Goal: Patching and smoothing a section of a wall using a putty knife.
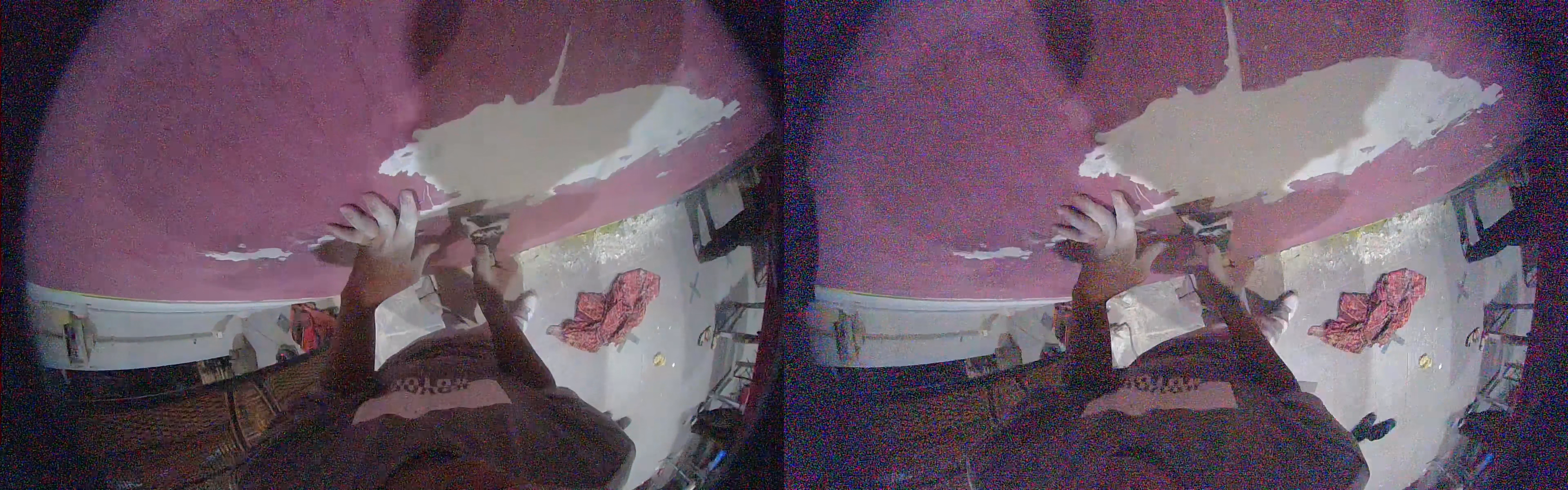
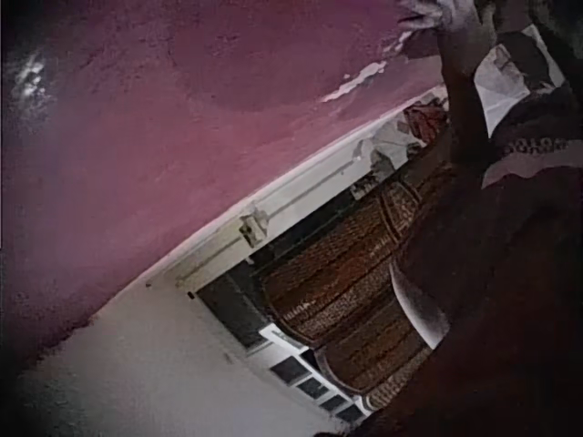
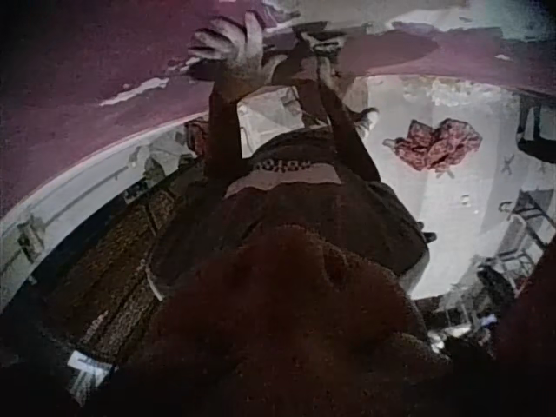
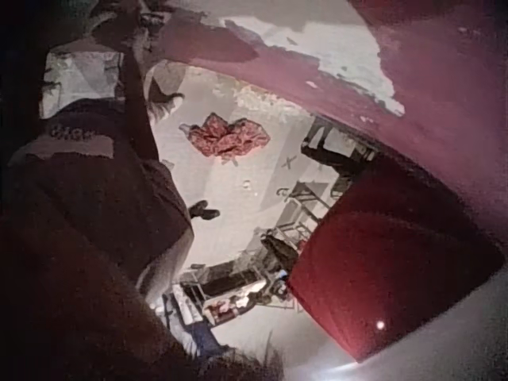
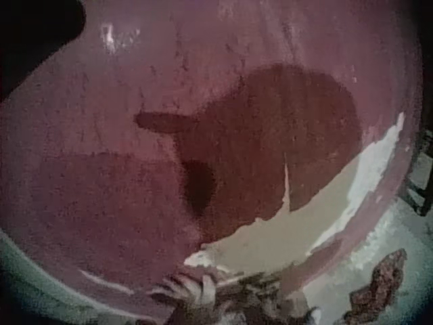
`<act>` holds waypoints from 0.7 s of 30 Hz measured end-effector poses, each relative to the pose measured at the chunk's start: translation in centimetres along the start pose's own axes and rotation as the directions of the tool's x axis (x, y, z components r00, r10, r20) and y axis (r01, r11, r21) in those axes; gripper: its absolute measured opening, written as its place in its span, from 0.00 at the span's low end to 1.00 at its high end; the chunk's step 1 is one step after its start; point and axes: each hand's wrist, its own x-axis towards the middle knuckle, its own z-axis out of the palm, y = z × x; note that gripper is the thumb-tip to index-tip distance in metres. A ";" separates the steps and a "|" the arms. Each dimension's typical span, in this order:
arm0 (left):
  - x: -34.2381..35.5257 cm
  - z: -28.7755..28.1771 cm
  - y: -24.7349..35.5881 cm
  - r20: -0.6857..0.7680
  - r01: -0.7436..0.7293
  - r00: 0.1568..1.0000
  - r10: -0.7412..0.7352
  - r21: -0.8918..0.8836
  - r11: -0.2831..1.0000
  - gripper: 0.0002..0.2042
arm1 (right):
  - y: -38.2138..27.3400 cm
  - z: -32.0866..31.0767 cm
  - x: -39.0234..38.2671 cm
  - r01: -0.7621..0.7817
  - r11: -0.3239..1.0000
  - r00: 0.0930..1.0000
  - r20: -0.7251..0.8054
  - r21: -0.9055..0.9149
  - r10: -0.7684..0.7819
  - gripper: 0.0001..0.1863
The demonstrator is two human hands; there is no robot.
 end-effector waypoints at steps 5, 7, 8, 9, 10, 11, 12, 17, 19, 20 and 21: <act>-0.2 -0.4 0.1 -0.024 -0.007 1.000 0.008 0.017 1.000 0.43 | -7.5 1.2 1.3 -0.351 0.876 0.923 0.037 -0.330 0.384 0.16; -0.3 -0.1 0.1 -0.032 -0.015 0.999 0.016 0.012 1.000 0.43 | -3.3 1.0 0.6 -0.198 0.980 0.980 -0.004 0.010 0.198 0.15; -0.4 0.0 0.0 -0.035 -0.019 0.999 0.019 0.012 1.000 0.43 | -2.6 0.7 0.5 -0.197 0.980 0.980 -0.005 0.011 0.197 0.15; -0.4 0.0 0.0 -0.036 -0.019 0.999 0.019 0.012 1.000 0.43 | -2.1 0.3 0.4 -0.079 0.997 0.997 0.002 0.027 0.079 0.16; -0.4 0.0 -0.1 -0.053 -0.026 0.998 0.026 0.008 1.000 0.43 | -1.9 0.2 0.3 0.041 0.998 0.999 0.010 0.046 -0.041 0.17; -0.4 0.0 -0.1 -0.072 -0.029 0.997 0.029 0.004 1.000 0.43 | -3.2 0.5 0.4 0.042 0.998 0.999 0.017 0.048 -0.043 0.17; -0.4 0.1 -0.2 -0.072 -0.023 0.997 0.023 0.008 1.000 0.43 | -5.0 0.9 0.4 -0.112 0.985 0.993 0.018 -0.128 0.115 0.17; -0.3 0.4 0.1 -0.077 0.009 0.997 -0.008 0.010 1.000 0.42 | -2.4 0.6 0.8 -0.283 0.959 0.950 0.140 0.009 0.279 0.19; -0.1 0.2 0.2 -0.060 0.006 0.998 -0.005 0.011 1.000 0.42 | -1.6 0.3 0.3 -0.111 0.971 0.994 -0.037 -0.211 0.106 0.17; 0.1 0.0 0.2 -0.046 0.001 0.999 -0.001 0.013 1.000 0.42 | 0.9 -0.3 0.3 -0.109 0.972 0.994 -0.041 -0.207 0.103 0.17; 0.4 -0.3 0.2 -0.051 0.000 0.999 0.001 0.017 1.000 0.42 | 4.6 -1.2 0.8 -0.052 0.959 0.996 -0.087 -0.278 0.029 0.17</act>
